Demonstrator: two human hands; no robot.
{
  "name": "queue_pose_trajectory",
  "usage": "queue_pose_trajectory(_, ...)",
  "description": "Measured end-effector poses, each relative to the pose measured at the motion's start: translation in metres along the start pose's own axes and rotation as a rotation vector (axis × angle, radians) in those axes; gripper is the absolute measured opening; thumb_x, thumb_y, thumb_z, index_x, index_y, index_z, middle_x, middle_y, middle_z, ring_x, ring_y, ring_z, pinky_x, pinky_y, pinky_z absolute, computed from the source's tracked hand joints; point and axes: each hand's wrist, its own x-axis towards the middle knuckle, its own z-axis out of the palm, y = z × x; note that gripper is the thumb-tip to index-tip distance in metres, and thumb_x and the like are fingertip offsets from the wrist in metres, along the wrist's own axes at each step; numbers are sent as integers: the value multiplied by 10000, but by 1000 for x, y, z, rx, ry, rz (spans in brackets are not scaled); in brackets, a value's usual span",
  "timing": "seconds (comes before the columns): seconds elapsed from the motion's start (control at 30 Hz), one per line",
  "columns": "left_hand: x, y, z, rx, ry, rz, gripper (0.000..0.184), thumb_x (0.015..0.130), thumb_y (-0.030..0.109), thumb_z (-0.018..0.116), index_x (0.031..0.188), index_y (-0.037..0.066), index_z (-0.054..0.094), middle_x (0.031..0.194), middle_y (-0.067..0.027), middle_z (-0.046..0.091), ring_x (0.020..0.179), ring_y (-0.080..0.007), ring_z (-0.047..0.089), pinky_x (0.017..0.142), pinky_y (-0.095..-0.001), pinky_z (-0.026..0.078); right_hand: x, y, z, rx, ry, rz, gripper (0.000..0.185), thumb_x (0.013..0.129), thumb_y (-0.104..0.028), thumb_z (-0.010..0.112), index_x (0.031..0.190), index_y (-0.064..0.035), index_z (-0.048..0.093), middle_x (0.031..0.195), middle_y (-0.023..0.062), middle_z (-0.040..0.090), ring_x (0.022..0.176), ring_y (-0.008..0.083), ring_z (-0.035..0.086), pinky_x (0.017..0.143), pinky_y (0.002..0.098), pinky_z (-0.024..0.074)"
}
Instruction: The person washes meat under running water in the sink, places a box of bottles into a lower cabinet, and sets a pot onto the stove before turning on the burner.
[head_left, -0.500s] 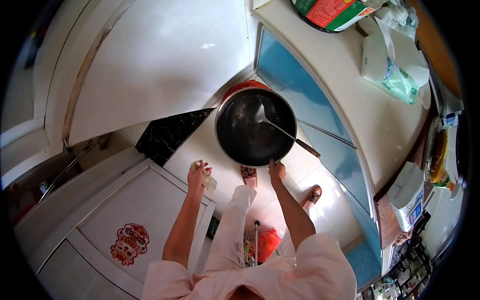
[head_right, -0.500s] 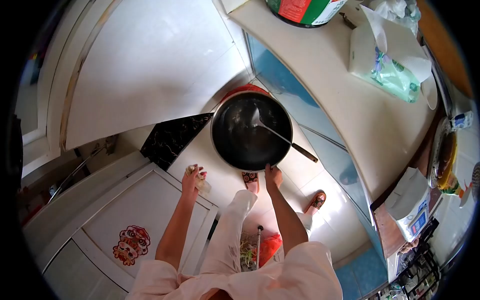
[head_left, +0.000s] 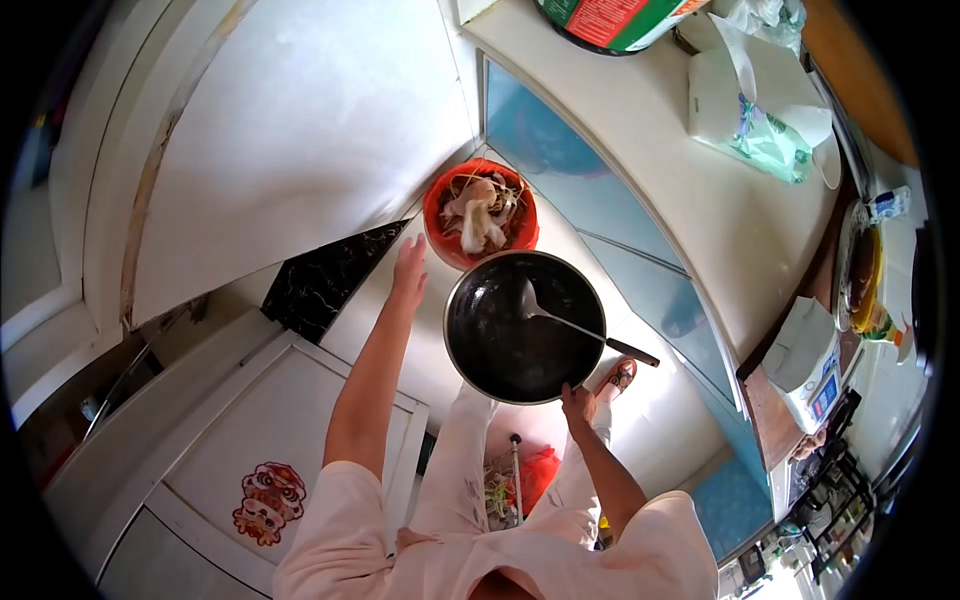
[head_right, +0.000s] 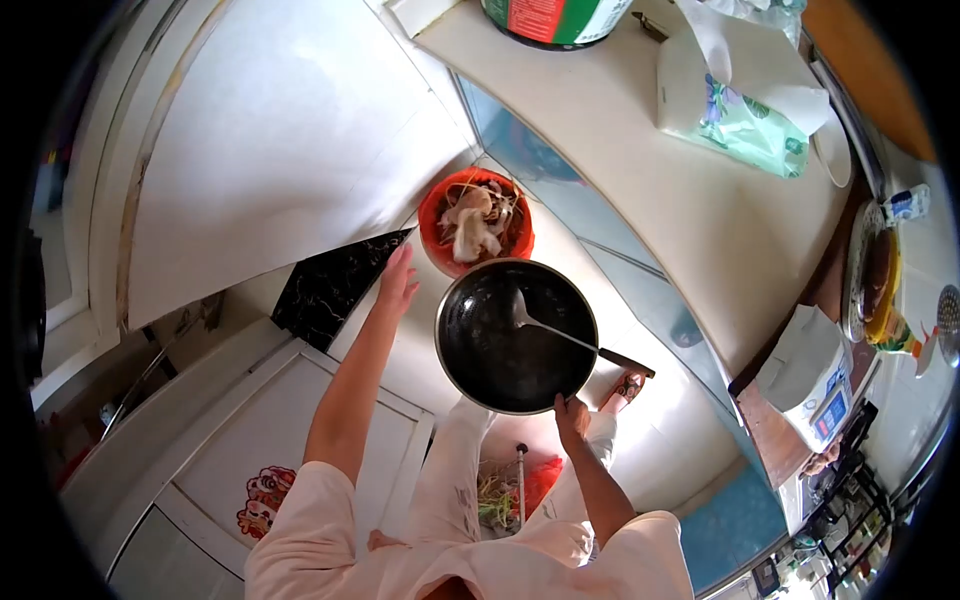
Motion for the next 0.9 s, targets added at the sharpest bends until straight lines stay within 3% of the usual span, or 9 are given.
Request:
queue_pose_trajectory(0.1, -5, -34, -39, 26, -20, 86, 585, 804, 475, 575, 1271, 167, 400, 1224, -7, 443, 1074, -176, 432, 864, -348, 329, 11, 2, 12, 19, 18, -58, 414, 789, -386, 559, 616, -10, 583, 619, 180, 588, 609, 372, 583, 565, 453, 446)
queue_pose_trajectory(0.17, -14, -67, -76, 84, 59, 84, 525, 822, 418, 574, 1250, 158, 418, 1203, -6, 461, 1046, -155, 458, 846, -344, 343, 27, 3, 35, 14, 29, -56, 426, 792, -410, 554, 596, -33, 589, 527, 119, 569, 527, 289, 585, 534, 406, 446)
queue_pose_trajectory(0.3, -28, -161, -166, 418, 225, 213, 360, 847, 324, 571, 1129, 106, 524, 929, 11, 578, 812, -75, 531, 640, -226, 397, 57, -34, 51, 128, -3, -47, 430, 802, -428, 542, 609, -45, 585, 491, 79, 563, 480, 215, 583, 508, 368, 440)
queue_pose_trajectory(0.37, -61, -186, -195, 419, 265, 142, 404, 814, 239, 634, 1107, -21, 537, 1081, -104, 566, 980, -177, 533, 872, -285, 416, 73, -61, 56, 210, -56, -16, 422, 808, -426, 534, 638, -44, 589, 513, 80, 573, 489, 213, 584, 513, 363, 440)
queue_pose_trajectory(0.47, -102, -216, -234, 446, 273, 20, 379, 811, 230, 636, 1091, -10, 548, 1042, -98, 585, 965, -173, 543, 856, -279, 423, 95, -100, 63, 284, -89, -5, 426, 815, -440, 510, 685, -47, 609, 525, 81, 580, 509, 222, 593, 537, 368, 450)
queue_pose_trajectory(0.5, -117, -218, -240, 504, 278, -14, 372, 811, 224, 636, 1091, -4, 548, 1025, -94, 593, 950, -172, 549, 846, -280, 429, 109, -102, 81, 238, -40, -20, 431, 814, -442, 509, 683, -45, 613, 524, 86, 581, 519, 229, 597, 544, 372, 453)
queue_pose_trajectory(0.6, -145, -237, -251, 520, 341, 57, 260, 833, 228, 600, 1022, 57, 554, 816, 7, 565, 710, -64, 513, 550, -207, 384, 132, -125, 105, 218, 57, -14, 445, 813, -446, 501, 662, -45, 625, 524, 100, 584, 539, 253, 607, 564, 380, 463)
queue_pose_trajectory(0.87, -174, -222, -216, 505, 223, 138, 140, 856, 155, 559, 940, 43, 556, 763, -7, 564, 687, -90, 522, 616, -225, 421, 162, -139, 127, 327, -72, -71, 467, 825, -469, 496, 701, -32, 607, 513, 96, 582, 494, 247, 597, 552, 382, 467)
queue_pose_trajectory(0.9, -179, -217, -208, 525, 190, 150, 113, 865, 147, 543, 905, 41, 555, 734, -8, 557, 669, -94, 520, 609, -232, 428, 155, -136, 119, 311, -173, -90, 458, 825, -480, 503, 833, -30, 589, 659, 137, 627, 624, 276, 626, 624, 401, 480)
